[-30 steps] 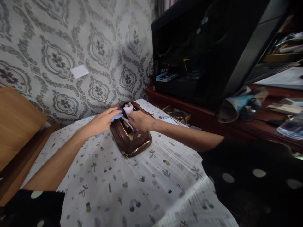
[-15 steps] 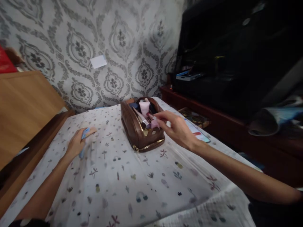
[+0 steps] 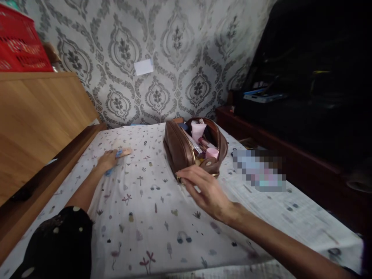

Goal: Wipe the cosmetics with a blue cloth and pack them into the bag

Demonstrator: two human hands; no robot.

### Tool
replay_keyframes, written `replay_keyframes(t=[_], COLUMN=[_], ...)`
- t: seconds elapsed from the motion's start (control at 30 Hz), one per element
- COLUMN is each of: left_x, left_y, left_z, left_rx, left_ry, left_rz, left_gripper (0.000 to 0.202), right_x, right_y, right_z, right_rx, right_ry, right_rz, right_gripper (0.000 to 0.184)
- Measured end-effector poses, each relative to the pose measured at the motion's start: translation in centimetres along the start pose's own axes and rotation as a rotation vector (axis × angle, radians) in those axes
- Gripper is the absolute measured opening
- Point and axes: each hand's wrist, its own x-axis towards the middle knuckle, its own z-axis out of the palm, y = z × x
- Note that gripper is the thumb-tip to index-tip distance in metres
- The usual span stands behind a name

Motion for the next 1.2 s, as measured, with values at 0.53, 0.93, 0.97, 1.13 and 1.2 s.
replay_keyframes(t=[0.53,0.93,0.97,1.13,1.2], left_x=[-6.0,-6.7,-6.1,-4.8,-5.3], left_y=[3.0,7.2,7.3,7.4,7.8], left_z=[-3.3,-0.4,-0.3,-0.3,-0.4], left_rx=[-0.149,-0.218,-0.209,-0.178,-0.153], left_ry=[0.008,0.137,0.128,0.035,0.025], left_rz=[0.056,0.062,0.068,0.115,0.126], left_gripper=[0.044,0.049,0.049,0.053,0.054], right_x=[0.9,-0.5,-0.5,-0.1,0.4], right_y=[0.9,1.0,1.0,0.7,0.6], right_z=[14.4,14.7,14.5,14.2,14.4], right_rx=[0.961,1.005,0.989,0.881,0.804], right_ry=[-0.197,-0.089,-0.087,-0.134,-0.167], right_rz=[0.749,0.884,0.884,0.889,0.895], right_gripper=[0.036,0.045,0.043,0.042,0.047])
